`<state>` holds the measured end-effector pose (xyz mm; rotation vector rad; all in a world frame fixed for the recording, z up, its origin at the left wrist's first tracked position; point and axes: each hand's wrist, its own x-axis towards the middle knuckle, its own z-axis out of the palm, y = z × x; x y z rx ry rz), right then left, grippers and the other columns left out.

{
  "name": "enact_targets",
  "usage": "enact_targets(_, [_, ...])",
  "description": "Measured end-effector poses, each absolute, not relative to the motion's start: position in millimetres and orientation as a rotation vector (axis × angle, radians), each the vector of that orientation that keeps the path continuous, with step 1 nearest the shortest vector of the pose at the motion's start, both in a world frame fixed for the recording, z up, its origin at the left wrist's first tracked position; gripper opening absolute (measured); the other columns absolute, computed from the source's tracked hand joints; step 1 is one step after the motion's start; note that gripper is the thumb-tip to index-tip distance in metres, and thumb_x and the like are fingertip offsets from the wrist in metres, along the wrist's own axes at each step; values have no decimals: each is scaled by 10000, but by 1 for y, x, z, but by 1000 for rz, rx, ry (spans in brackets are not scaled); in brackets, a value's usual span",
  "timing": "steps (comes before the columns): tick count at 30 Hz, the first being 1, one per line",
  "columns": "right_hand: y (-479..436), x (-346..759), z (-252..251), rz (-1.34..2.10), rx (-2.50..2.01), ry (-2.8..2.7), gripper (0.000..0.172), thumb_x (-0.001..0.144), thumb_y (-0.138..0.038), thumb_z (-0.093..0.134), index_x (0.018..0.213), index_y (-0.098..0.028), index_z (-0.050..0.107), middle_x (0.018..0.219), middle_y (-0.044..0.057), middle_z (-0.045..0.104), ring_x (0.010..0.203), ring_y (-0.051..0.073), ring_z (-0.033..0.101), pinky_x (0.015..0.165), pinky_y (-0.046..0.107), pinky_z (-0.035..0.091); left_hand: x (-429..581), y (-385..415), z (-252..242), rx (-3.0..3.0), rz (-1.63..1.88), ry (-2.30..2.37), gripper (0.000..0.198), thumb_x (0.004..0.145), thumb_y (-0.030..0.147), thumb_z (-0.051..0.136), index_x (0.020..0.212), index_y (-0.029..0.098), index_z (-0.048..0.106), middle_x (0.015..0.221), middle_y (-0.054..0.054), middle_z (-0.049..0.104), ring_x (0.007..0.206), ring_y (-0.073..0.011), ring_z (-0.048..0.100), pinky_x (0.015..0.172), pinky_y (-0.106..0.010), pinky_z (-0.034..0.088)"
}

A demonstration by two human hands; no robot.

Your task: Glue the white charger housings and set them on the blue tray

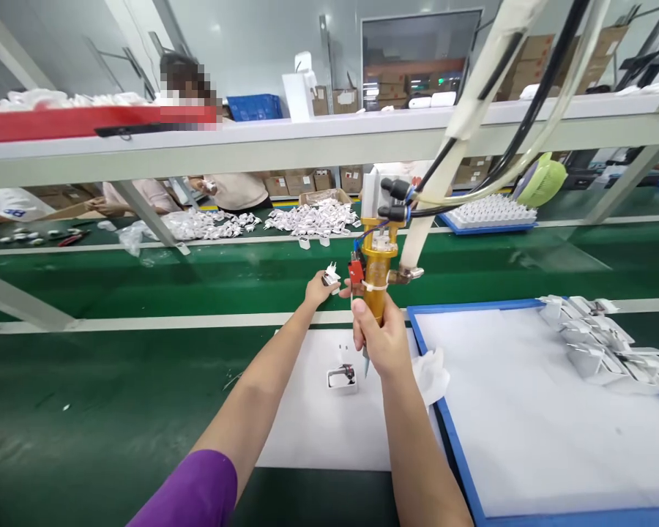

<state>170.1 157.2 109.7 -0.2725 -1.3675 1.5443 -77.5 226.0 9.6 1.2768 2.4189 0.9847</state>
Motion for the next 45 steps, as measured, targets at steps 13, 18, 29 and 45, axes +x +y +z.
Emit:
enact_targets(13, [138,171,124,1519,-266,-1376,297,867,-442,606,1070,-226,619,983,44,625,367,35,404,306,208,293,8,-20,59,1739,597,1859,671,649,228,706,1293,252,517,1053,-39,619,910,-195,594,876,-306,479])
enact_targets(18, [130,172,127,1517,-232,-1378,278,878,-415,599,1066,-211,625,960,45,621,366,34,413,305,209,268,31,-47,31,1660,691,1810,719,713,191,668,1380,263,409,1296,-67,532,1168,-229,495,1001,-347,420])
enact_targets(29, [125,172,129,1505,-218,-1379,281,875,-416,597,1059,-204,620,943,40,618,368,35,407,315,206,290,51,-64,-4,1130,1373,2099,311,893,365,502,1140,204,601,1205,-92,618,1001,-187,618,856,-320,527])
enact_targets(45, [110,168,129,1650,-171,-1358,259,860,-425,631,995,-204,627,909,26,632,355,32,400,304,201,295,94,-38,20,1419,1109,2267,311,778,286,617,1076,200,581,948,-49,674,785,-177,628,722,-275,509])
